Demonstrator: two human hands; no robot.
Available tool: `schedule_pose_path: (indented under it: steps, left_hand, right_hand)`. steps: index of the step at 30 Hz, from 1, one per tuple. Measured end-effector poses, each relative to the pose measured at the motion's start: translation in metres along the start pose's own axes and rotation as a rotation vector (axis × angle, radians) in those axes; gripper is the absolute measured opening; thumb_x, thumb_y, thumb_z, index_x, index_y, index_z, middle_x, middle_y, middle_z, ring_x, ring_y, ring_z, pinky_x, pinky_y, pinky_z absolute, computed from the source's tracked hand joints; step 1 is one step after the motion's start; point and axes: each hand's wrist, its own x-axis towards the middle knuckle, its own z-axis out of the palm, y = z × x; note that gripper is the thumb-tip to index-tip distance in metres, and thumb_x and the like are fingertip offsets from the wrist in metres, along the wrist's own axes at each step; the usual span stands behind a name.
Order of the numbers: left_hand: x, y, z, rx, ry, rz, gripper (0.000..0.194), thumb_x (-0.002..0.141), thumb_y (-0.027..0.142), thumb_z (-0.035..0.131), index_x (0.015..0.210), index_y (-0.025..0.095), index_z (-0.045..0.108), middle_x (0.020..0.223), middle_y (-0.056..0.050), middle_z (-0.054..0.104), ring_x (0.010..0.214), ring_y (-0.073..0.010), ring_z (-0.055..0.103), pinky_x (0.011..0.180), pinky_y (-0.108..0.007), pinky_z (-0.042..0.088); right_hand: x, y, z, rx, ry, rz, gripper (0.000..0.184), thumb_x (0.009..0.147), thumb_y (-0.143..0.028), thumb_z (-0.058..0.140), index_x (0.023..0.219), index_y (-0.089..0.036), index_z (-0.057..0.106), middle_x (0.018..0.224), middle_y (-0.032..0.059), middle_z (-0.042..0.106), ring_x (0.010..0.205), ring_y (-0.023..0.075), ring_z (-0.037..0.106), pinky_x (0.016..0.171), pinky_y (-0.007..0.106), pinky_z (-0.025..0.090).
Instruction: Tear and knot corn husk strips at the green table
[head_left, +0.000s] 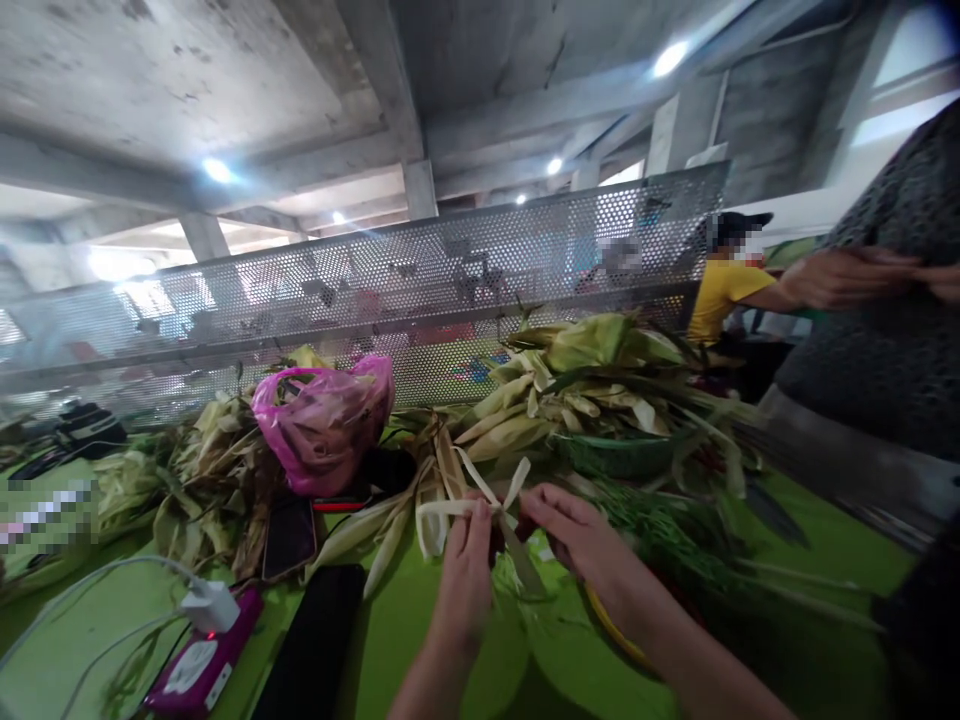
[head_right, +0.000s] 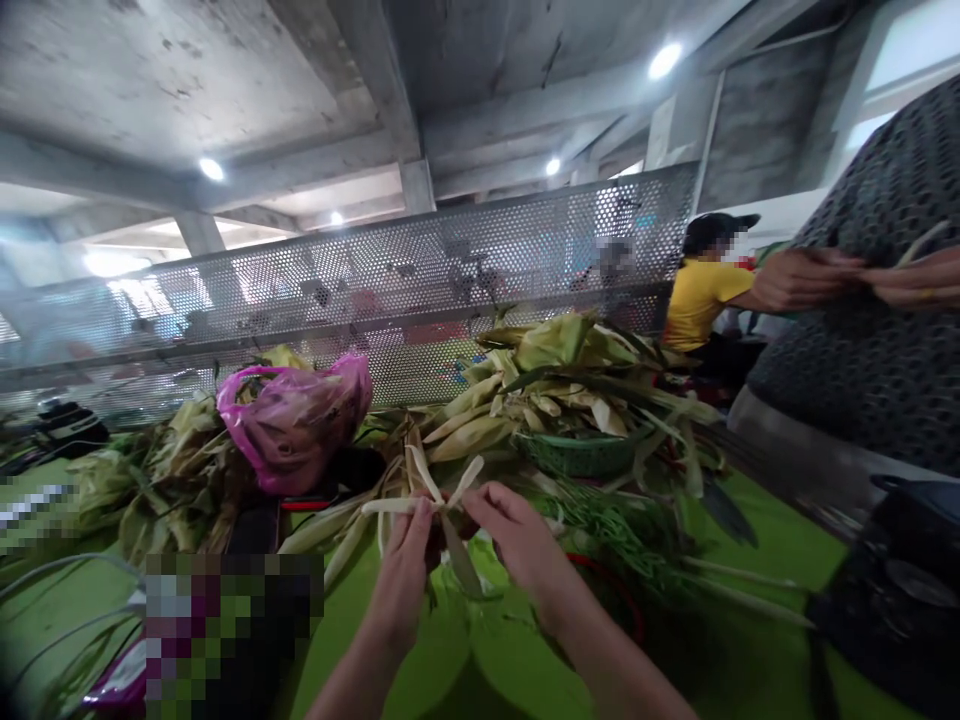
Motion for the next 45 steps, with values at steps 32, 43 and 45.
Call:
schedule_pose_path:
  steps: [32,43,45]
  left_hand:
    - [0.002,0.005,0.000,0.200,-0.188,0.105,0.032,0.073,0.048,0.070,0.076,0.017,0.062,0.060,0.004,0.045,0.058,-0.0101,0.039,0.056,-0.022,0.030]
    - [0.009,-0.006,-0.003,0.480,-0.344,0.219,0.020,0.084,0.031,0.055,0.070,0.017,0.055,0.065,0.001,0.046,0.062,-0.0122,0.038,0.060,-0.025,0.031]
    - [0.010,-0.006,-0.003,0.504,-0.356,0.238,0.020,0.084,0.030,0.054,0.068,0.017,0.055,0.064,0.002,0.045,0.061,-0.0121,0.038,0.060,-0.025,0.031]
  right_hand:
    - [0.010,0.013,-0.001,0.014,0.125,-0.110,0.023,0.072,-0.039,0.067,0.075,-0.016,0.066,0.066,0.0010,0.059,0.062,0.0153,0.049,0.060,0.028,0.040]
    - [0.015,0.001,-0.022,-0.514,0.117,-0.425,0.020,0.070,-0.038,0.070,0.085,-0.024,0.072,0.111,0.0081,0.064,0.110,0.0304,0.052,0.098,0.045,0.036]
    - [0.014,0.004,-0.019,-0.470,0.119,-0.390,0.014,0.070,-0.036,0.071,0.074,-0.022,0.069,0.093,0.0074,0.067,0.097,0.0280,0.057,0.090,0.042,0.041]
